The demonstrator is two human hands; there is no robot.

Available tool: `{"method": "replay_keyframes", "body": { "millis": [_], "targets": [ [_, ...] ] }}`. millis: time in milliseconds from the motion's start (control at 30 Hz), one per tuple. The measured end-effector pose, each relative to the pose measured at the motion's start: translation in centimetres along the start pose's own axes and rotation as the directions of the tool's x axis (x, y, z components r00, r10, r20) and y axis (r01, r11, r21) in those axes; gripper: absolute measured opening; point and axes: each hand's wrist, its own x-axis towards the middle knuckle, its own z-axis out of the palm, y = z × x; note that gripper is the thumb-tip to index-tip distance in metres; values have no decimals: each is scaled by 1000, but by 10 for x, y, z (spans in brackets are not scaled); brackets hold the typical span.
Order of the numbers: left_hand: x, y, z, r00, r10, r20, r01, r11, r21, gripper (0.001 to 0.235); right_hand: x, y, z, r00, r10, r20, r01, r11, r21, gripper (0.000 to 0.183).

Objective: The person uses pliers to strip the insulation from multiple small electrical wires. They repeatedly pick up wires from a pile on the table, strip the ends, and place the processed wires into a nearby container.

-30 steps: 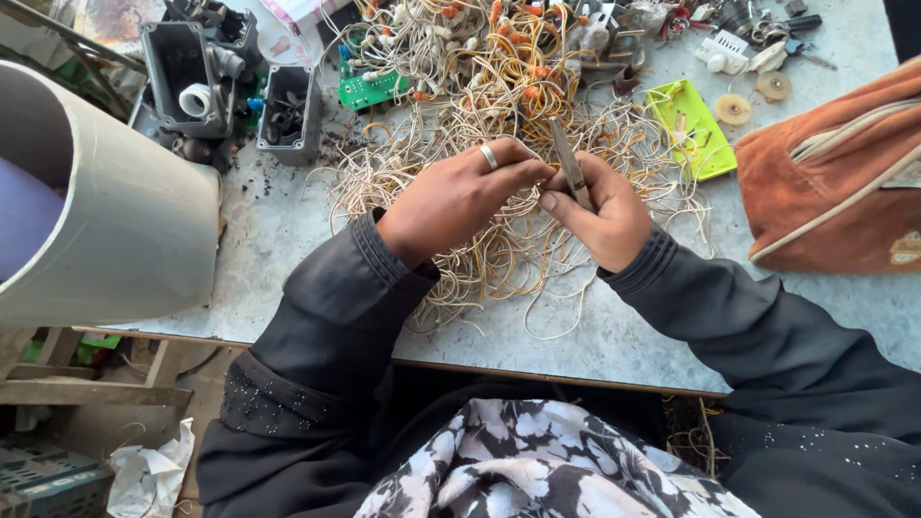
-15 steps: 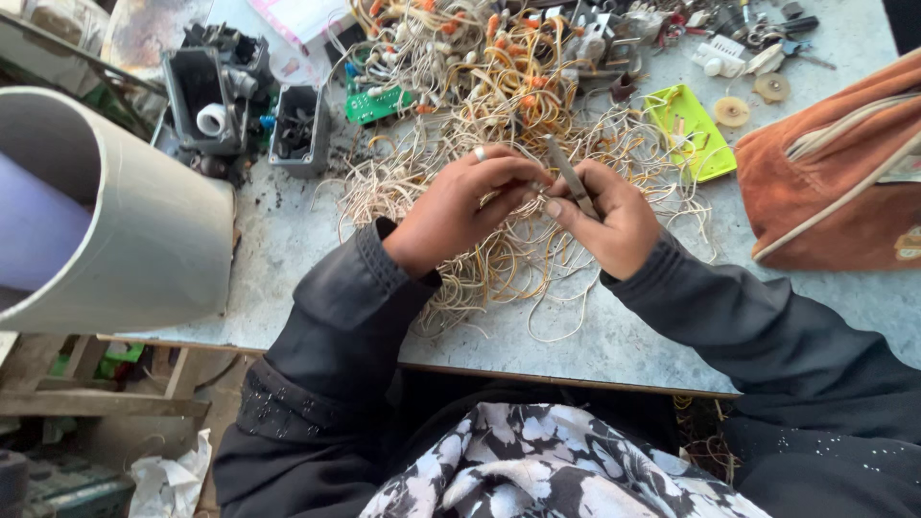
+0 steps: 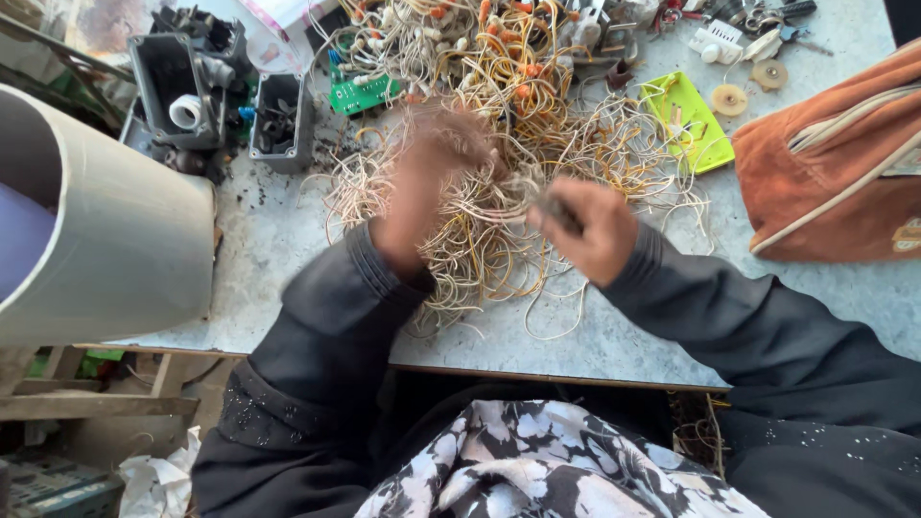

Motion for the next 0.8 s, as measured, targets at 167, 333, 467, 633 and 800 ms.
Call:
{"method": "replay_keyframes", "body": {
  "millis": [167,333,467,633,800],
  "targets": [
    [-1,29,-69,942,19,-336,-91,976,-200,9,-13,3,16,979,-156,133,162,986,-43,14],
    [-24,-6,-45,997,-63,-39,59,994,-96,25,-1,38,31,976,144,-162,-107,970,217,20],
    [-28,10,-57,966,235,-106,-199,941,273,18,4,47,21,963,159,-216,-110,969,223,15],
    [-56,93,-89,717,652,-247,-90,438,894,33,4,41,21,976,96,-194,-102,995,-20,13],
    [-98,171,-159,611,550,-569,687,-10,727,22,-6,57,23,969,139,-205,-78,957,280,14]
  ]
}}
